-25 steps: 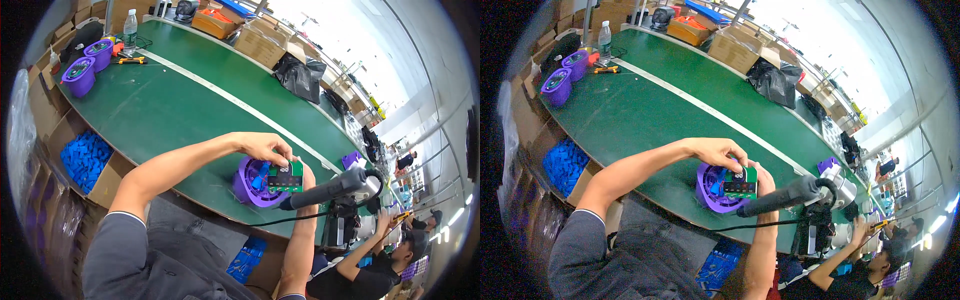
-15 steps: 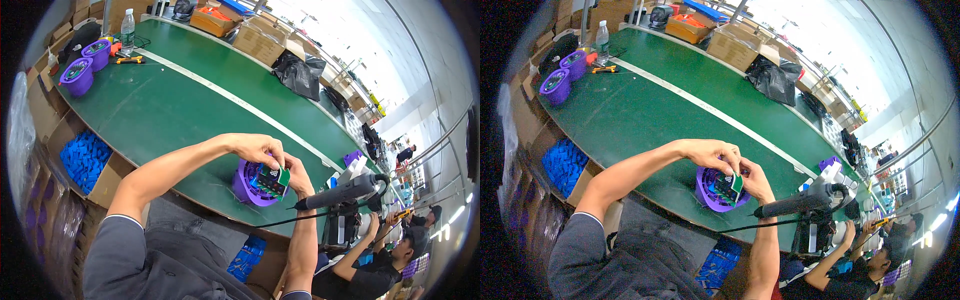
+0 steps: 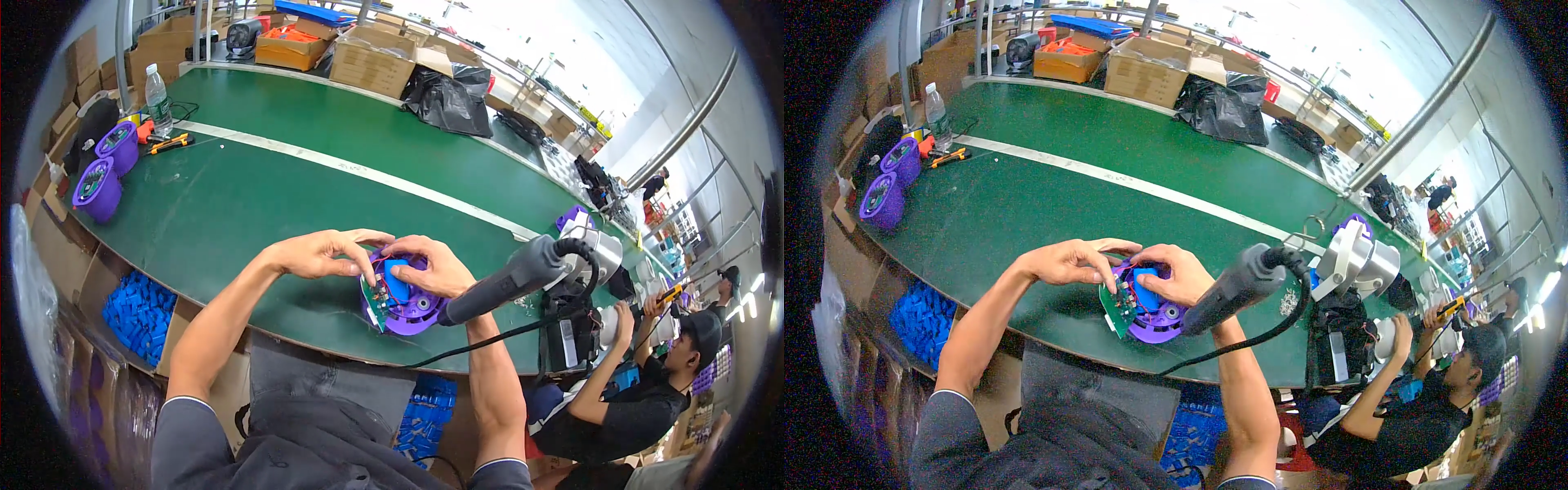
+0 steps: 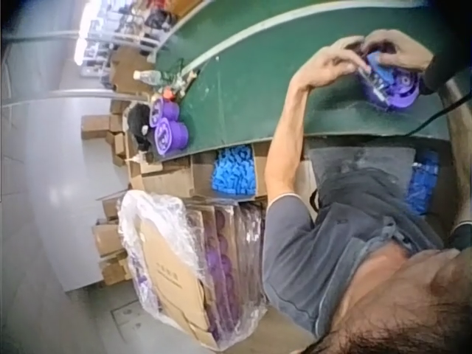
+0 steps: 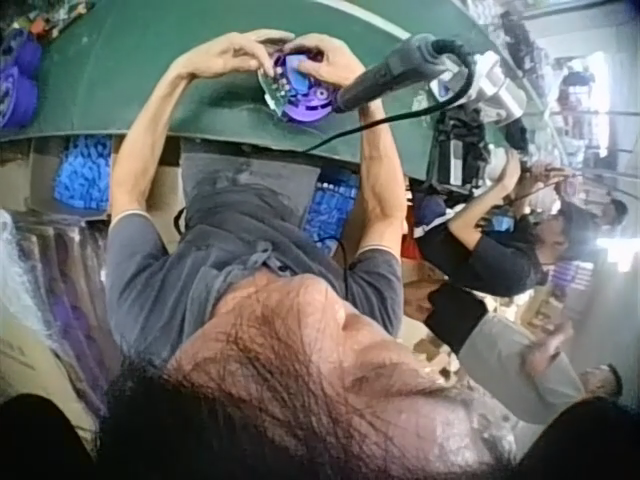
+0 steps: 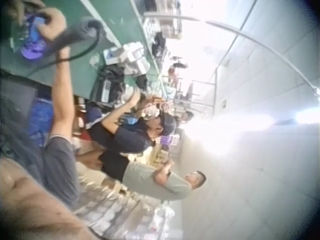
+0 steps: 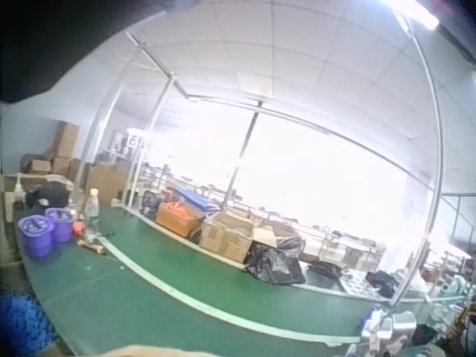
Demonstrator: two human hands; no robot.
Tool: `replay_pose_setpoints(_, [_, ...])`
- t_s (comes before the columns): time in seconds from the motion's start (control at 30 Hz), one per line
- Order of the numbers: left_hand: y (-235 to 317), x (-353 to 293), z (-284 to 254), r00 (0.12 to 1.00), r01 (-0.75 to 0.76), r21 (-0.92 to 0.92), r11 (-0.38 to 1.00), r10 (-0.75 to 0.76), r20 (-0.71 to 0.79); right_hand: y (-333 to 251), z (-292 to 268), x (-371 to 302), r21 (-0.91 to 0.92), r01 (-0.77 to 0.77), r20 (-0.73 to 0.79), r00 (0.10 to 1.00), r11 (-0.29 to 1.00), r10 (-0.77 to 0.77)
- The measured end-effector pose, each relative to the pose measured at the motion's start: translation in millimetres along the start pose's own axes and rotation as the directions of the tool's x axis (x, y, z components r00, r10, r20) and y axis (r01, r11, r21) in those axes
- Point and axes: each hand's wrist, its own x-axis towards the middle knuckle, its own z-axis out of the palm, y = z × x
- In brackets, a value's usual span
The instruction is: The person assembles a purple plastic housing by securing a circuit board and a white fan component into it with screws, using an electric screwdriver.
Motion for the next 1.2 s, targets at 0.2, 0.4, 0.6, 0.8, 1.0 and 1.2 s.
replay_pose_setpoints(0.2, [-3,-2,3,0.999,0.001,-0.011,1.000,-0.002,-0.048,6,-2,7,0.139,-0.013,0.052,0.999,0.990,0.006])
replay_pose_setpoints(0.4, [13,14,24,0.995,-0.069,-0.247,0.967,0.049,-0.087,-16,-24,-7,0.500,-0.011,-0.066,0.997,0.866,0.051])
replay_pose_setpoints(0.6, [1,37,41,0.974,0.075,-0.394,0.916,-0.152,-0.169,-24,-37,-19,0.352,-0.101,-0.138,0.978,0.930,0.158])
replay_pose_setpoints(0.8, [0,62,41,0.981,0.192,-0.018,0.981,-0.192,0.014,-23,-60,-46,0.266,-0.261,0.034,0.965,0.928,0.261])
replay_pose_setpoints(1.0, [2,70,38,0.977,0.175,0.023,0.984,-0.176,0.122,-25,-57,-51,0.310,-0.489,0.359,0.854,0.815,0.376])
replay_pose_setpoints(1.2, [-12,75,57,0.981,0.186,-0.154,0.970,-0.192,-0.028,-22,-49,-53,0.489,-0.455,0.226,0.890,0.744,0.396])
